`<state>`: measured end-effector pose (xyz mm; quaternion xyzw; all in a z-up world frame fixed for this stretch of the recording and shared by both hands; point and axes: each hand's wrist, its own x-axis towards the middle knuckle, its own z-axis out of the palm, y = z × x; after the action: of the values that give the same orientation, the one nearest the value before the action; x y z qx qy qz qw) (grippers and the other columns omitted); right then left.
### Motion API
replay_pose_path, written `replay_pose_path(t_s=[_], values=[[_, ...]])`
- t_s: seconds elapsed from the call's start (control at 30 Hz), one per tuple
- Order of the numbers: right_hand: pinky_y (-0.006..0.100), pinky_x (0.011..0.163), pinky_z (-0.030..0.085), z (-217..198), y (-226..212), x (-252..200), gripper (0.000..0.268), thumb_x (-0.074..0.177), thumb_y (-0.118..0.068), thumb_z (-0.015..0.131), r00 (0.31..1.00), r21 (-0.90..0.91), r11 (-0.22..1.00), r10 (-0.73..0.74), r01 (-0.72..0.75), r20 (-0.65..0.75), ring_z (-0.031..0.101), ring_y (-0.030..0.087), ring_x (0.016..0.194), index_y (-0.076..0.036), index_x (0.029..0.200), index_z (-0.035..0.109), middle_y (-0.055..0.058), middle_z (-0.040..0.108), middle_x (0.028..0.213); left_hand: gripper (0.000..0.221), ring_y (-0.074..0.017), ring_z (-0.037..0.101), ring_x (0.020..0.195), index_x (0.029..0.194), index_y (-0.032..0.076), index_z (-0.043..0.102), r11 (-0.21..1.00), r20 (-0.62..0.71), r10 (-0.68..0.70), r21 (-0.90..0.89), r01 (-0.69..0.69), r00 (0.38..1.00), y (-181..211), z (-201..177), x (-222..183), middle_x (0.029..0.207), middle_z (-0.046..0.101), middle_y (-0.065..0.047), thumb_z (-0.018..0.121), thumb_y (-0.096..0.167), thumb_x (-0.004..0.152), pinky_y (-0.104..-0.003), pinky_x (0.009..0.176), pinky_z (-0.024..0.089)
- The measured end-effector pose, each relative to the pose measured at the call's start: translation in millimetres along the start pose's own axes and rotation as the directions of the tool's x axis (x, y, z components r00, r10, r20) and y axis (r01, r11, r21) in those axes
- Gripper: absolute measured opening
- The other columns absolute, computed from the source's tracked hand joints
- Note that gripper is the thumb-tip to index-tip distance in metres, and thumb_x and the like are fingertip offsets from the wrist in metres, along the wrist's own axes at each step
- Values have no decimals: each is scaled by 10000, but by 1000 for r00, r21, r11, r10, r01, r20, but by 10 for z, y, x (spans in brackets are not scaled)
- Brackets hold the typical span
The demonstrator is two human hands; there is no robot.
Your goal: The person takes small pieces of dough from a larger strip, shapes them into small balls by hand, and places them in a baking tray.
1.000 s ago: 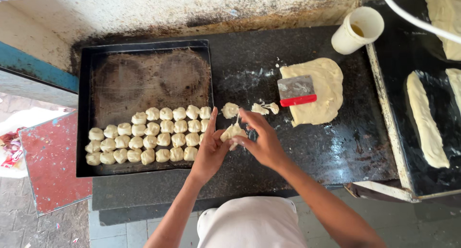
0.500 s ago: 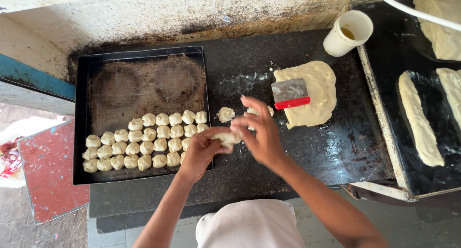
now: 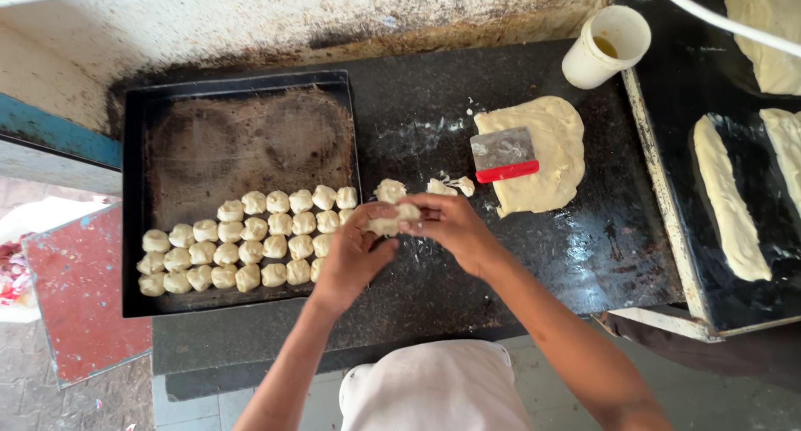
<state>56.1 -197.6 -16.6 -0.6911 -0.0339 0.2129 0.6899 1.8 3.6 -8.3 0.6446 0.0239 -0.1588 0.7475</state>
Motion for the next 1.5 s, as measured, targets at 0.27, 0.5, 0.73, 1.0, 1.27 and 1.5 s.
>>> replay_pose_path(t_s=[0.27,0.5,0.73,1.0,1.27,1.5], values=[[367,822,621,-31,231,-444,126,898,-33,788,943,255,957,46,-135,329,733,218,853,34,972,712,138,759,937,312,-235,723,978,1190,-35,670,998,-305,2,-58,-20,952,-467,-238,560,1170,740,-192,752,-48,889,-351,943,647],[312,1012,517,-210,384,-297,837,855,-139,819,981,125,973,194,-192,-2,610,136,1200,-142,1552,355,47,540,1451,391,-184,753,982,1250,82,548,964,-199,-261,-98,246,945,-121,-266,324,1123,731,-102,703,120,894,-332,957,623],[305,942,607,61,147,-96,358,929,-65,705,989,-27,990,-136,138,49,701,150,1060,-16,1283,726,96,670,1279,198,-146,659,1011,1111,41,609,938,74,4,-347,22,997,-280,-94,174,1118,686,-76,717,52,945,-313,946,553],[308,866,636,93,-159,-101,293,900,-12,740,974,-410,887,-154,211,167,736,178,1057,-95,1180,770,54,737,1222,87,-78,639,928,1043,56,665,997,-58,15,72,-11,998,-289,-181,-20,956,723,-23,701,128,1012,-245,808,509],[426,1049,549,282,128,-344,355,891,-57,754,526,-576,202,-704,792,477,606,306,1309,-89,1243,728,75,654,1378,389,-195,704,1000,1340,-20,572,869,-150,-98,-494,11,984,-148,-136,-102,1114,736,-134,634,106,978,-341,894,584],[372,1065,574,426,366,-415,282,934,21,735,662,-533,503,-734,680,152,628,266,1333,-70,1200,708,90,614,1382,521,-168,694,1095,1469,10,442,809,-38,-227,-564,166,973,4,-98,-284,1226,652,-96,615,92,984,-338,965,623]])
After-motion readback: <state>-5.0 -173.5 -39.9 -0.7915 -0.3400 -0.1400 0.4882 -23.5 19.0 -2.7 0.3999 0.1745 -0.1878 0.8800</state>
